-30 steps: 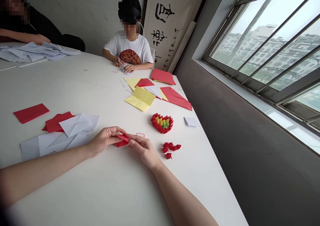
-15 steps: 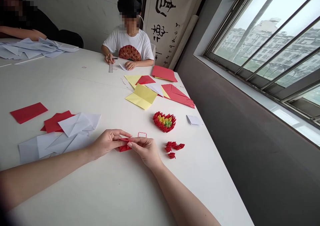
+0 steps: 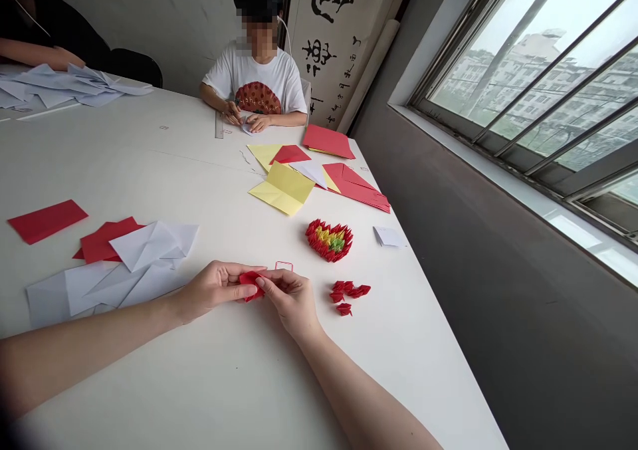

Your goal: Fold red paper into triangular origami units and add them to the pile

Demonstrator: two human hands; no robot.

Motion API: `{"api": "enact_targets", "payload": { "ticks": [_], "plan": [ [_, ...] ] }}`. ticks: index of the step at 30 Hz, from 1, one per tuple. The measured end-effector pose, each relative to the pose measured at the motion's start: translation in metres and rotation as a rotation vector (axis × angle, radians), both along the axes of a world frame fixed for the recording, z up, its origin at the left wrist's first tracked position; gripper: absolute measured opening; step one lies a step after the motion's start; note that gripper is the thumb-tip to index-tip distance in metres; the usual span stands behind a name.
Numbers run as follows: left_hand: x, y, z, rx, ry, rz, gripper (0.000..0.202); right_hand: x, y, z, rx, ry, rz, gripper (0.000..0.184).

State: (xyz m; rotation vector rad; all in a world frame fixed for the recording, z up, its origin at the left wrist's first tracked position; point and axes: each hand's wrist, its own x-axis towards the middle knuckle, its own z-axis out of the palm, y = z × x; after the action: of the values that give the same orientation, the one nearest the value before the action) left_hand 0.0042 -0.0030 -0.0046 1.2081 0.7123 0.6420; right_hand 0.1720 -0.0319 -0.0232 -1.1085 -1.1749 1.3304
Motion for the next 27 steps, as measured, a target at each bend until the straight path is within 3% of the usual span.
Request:
{"api": "enact_targets", "payload": {
  "ticks": [7, 13, 27],
  "plan": [
    [0.0028, -0.0006, -0.0018, 0.030, 0.066, 0.022, 0.041, -0.0009, -0.0026, 0.0032, 0.012, -0.073, -0.007, 0.021],
    [0.0034, -0.0014, -0.0024, 0.069, 0.076, 0.001, 0.022, -0.0024, -0.0022, 0.0002, 0.002, -0.052, -0.029, 0.022],
    [0.0039, -0.0021, -0.0004, 0.020, 0.068, -0.005, 0.011, -0.0032, -0.0031, -0.0030, -0.010, 0.009, -0.036, 0.022]
  ]
}}
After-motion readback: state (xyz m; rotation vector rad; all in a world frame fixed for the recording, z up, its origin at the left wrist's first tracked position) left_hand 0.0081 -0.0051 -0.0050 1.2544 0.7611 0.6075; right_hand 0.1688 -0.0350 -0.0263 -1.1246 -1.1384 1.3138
